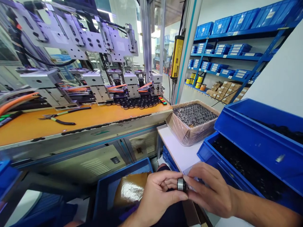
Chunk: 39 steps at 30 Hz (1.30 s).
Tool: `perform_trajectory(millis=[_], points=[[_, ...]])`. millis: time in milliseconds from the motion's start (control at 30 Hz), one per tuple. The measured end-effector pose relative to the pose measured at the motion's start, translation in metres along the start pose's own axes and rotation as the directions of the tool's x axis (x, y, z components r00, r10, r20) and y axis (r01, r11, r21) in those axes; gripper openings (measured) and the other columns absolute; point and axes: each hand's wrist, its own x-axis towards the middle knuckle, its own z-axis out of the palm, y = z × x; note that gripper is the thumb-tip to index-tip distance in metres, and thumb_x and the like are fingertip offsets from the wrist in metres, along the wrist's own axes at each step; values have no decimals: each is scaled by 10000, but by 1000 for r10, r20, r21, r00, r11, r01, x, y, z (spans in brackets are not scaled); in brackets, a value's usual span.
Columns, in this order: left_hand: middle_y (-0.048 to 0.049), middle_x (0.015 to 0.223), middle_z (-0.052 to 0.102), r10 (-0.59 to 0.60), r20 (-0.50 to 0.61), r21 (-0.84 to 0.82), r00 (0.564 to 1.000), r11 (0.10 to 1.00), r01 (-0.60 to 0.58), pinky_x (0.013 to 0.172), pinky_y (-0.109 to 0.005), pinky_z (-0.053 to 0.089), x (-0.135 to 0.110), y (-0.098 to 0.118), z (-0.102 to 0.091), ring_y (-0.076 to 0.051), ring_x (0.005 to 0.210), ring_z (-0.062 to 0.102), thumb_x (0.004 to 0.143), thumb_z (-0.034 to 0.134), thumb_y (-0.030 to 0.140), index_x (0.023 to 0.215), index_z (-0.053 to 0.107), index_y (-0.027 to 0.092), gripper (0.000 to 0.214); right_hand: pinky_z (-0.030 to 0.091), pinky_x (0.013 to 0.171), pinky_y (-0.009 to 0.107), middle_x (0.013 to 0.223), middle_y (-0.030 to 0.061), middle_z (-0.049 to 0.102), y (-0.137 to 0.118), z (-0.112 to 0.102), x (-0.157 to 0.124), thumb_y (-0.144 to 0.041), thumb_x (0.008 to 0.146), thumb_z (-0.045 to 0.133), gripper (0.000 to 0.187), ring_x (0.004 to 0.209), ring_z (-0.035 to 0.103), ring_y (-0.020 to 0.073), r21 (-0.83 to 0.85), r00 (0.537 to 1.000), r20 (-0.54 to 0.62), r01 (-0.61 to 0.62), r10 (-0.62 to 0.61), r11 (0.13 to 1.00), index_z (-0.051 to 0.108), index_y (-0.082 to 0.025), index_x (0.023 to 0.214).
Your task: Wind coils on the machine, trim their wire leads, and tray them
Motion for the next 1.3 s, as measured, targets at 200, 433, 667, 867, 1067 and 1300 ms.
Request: perform_trajectory(millis=[200,433,667,867,1067,1300], points=[[-4,876,794,167,-29,71,986,984,-164,695,-161,585,1,-6,12,-120,758,743,572,898,72,933,762,251,425,570,691,355,907,129,603,-1,3,-3,-88,936,531,190,864,588,208,-20,997,-77,-11,9,1000,610,-27,1098],[-67,852,775,507,294,606,810,556,-569,739,-195,577,5,14,-8,-157,776,737,651,875,157,945,792,202,309,581,776,318,941,133,626,-8,1,1,-57,955,528,182,919,603,186,155,991,-64,-107,118,982,594,-32,1123],[-67,918,755,365,133,458,922,802,-384,743,-194,549,1,2,-6,-144,822,697,749,816,267,991,789,255,244,583,758,322,928,124,634,-7,4,1,-109,950,565,140,886,613,192,113,985,-85,-141,151,984,595,-63,1079],[-24,857,698,-4,51,-52,999,999,6,776,-196,489,6,-14,-1,-116,815,637,698,855,336,995,768,266,318,573,808,362,983,133,622,-6,6,1,-91,927,590,175,947,597,207,80,984,-84,-153,160,985,583,-74,1101],[-33,888,706,-114,127,-164,985,977,134,783,-211,465,3,-16,-5,-113,819,627,846,705,417,1141,681,275,329,564,799,336,945,112,629,-4,5,7,-74,949,515,176,915,592,189,225,971,-85,-199,223,954,586,-105,1107],[-39,1007,669,104,114,305,988,943,-135,793,-253,475,4,-16,-20,-152,865,601,878,672,295,988,649,266,116,525,739,319,862,87,620,-5,13,0,-149,987,482,132,801,564,173,205,961,-84,-243,264,948,603,-100,1006]])
